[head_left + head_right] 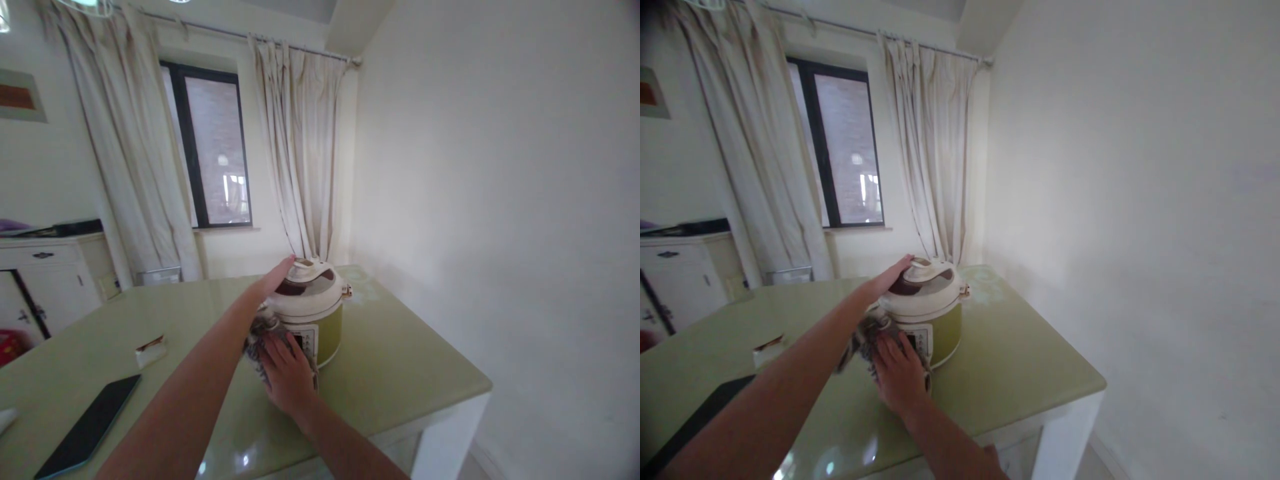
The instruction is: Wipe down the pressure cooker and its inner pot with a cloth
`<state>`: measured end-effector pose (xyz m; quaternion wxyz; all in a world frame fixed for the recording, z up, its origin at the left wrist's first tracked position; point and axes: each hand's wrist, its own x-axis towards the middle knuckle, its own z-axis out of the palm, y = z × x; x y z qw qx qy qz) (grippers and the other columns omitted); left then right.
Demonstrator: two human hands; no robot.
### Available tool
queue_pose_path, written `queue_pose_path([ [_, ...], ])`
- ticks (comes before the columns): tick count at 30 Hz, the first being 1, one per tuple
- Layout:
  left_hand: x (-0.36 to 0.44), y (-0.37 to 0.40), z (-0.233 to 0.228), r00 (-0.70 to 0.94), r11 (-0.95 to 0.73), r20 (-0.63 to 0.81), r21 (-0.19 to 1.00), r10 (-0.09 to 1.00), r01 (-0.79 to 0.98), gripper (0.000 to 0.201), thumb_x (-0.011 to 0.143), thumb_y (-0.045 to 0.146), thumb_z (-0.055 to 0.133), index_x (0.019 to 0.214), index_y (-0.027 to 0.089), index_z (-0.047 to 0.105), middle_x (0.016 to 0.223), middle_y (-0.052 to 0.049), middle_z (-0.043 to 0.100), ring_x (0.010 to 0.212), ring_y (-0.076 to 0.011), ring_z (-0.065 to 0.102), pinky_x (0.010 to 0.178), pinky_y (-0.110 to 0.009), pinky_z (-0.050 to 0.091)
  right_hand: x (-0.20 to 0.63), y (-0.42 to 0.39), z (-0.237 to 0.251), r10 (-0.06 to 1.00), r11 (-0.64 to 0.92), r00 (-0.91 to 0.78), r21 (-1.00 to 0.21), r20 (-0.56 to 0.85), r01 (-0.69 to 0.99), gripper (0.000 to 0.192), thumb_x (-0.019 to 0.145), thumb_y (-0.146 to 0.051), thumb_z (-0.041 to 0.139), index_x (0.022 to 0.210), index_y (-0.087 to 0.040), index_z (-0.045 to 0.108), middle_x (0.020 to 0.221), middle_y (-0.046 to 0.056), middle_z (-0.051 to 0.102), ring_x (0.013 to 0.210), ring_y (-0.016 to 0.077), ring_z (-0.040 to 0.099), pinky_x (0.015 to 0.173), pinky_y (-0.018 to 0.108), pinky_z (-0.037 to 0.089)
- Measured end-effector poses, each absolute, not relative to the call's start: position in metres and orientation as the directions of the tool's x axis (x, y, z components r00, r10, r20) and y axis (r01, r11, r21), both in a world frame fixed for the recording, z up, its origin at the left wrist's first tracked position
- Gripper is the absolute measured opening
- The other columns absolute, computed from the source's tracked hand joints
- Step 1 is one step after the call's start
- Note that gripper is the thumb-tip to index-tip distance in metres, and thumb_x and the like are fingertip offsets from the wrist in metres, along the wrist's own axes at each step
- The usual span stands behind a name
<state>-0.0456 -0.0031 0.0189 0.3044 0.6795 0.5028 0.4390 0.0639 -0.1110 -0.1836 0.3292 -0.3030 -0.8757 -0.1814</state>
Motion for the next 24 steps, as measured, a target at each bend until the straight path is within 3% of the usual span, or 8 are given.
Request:
queue_pose_path([
  [3,-0.048,-0.008,0.023,0.196,-0.233,0.177,0.921,0.964,0.313,0.075,0.09,0.08,0.046,0.133,0.023,0.071,0.14,-0.006,0.072,0.137,-0.0303,0.061,0.117,-0.04,0.046,0.069,-0.111,-0.2,0.352,0.805,-0.727,0.206,0.59,0.557,0.041,0.104,-0.026,0.05,0.14,-0.012,0.064,0.146,0.012,0.066,0.142,0.0223,0.051,0.132,0.041,0.024],
  [7,-0.046,-0.016,0.024,0.169,-0.29,0.251,0.919,0.953,0.266,0.071,0.088,0.075,0.054,0.133,0.023,0.072,0.15,-0.004,0.064,0.149,-0.0302,0.05,0.126,-0.041,0.036,0.089,-0.106,-0.18,0.247,0.83,-0.762,0.275,0.598,0.485,0.041,0.103,-0.026,0.051,0.139,-0.015,0.065,0.142,0.01,0.068,0.137,0.0228,0.054,0.132,0.043,0.025],
  [12,-0.054,-0.022,0.023,0.191,-0.145,0.118,0.98,0.974,0.137,0.085,0.087,0.081,0.052,0.147,0.022,0.062,0.149,-0.01,0.065,0.139,-0.0336,0.06,0.119,-0.046,0.045,0.126,-0.105,-0.142,0.216,0.765,-0.566,0.222,0.795,0.604,0.056,0.095,-0.045,0.059,0.146,-0.023,0.06,0.147,0.011,0.064,0.139,0.0301,0.052,0.127,0.051,0.029],
  [16,-0.065,-0.023,0.021,0.181,-0.146,0.129,0.985,0.975,0.088,0.088,0.091,0.08,0.047,0.159,0.023,0.048,0.164,-0.011,0.049,0.15,-0.031,0.049,0.128,-0.047,0.031,0.149,-0.115,-0.158,0.239,0.723,-0.422,0.13,0.874,0.678,0.053,0.087,-0.044,0.065,0.136,-0.024,0.066,0.135,0.013,0.067,0.124,0.0331,0.058,0.112,0.055,0.044],
  [19,-0.072,-0.036,0.012,0.113,-0.234,0.225,0.969,0.968,0.079,0.079,0.096,0.074,0.044,0.153,0.022,0.055,0.162,-0.012,0.051,0.153,-0.0304,0.044,0.13,-0.047,0.025,0.16,-0.121,-0.18,0.328,0.679,-0.318,0.012,0.889,0.734,0.042,0.083,-0.039,0.067,0.122,-0.023,0.071,0.122,0.014,0.068,0.114,0.0344,0.059,0.102,0.055,0.05],
  [21,-0.074,-0.06,-0.001,-0.014,-0.359,0.362,0.928,0.932,0.102,0.07,0.099,0.069,0.044,0.147,0.022,0.059,0.158,-0.012,0.056,0.152,-0.0292,0.045,0.13,-0.047,0.027,0.162,-0.122,-0.186,0.402,0.63,-0.191,-0.119,0.895,0.767,0.037,0.083,-0.032,0.066,0.118,-0.022,0.071,0.119,0.014,0.066,0.114,0.0351,0.058,0.1,0.054,0.05],
  [23,-0.07,-0.096,-0.026,-0.217,-0.511,0.55,0.833,0.806,0.213,0.056,0.102,0.061,0.047,0.141,0.024,0.062,0.153,-0.01,0.059,0.148,-0.0272,0.048,0.127,-0.047,0.032,0.154,-0.122,-0.179,0.457,0.578,-0.059,-0.246,0.887,0.778,0.037,0.084,-0.028,0.064,0.12,-0.022,0.07,0.123,0.016,0.063,0.119,0.0361,0.056,0.101,0.055,0.049],
  [24,-0.066,-0.115,-0.042,-0.325,-0.573,0.647,0.762,0.69,0.302,0.05,0.103,0.056,0.049,0.139,0.024,0.062,0.15,-0.01,0.061,0.144,-0.0267,0.051,0.125,-0.047,0.035,0.146,-0.122,-0.17,0.481,0.551,-0.007,-0.296,0.877,0.78,0.039,0.084,-0.027,0.064,0.122,-0.021,0.07,0.126,0.017,0.062,0.121,0.037,0.054,0.103,0.056,0.048],
])
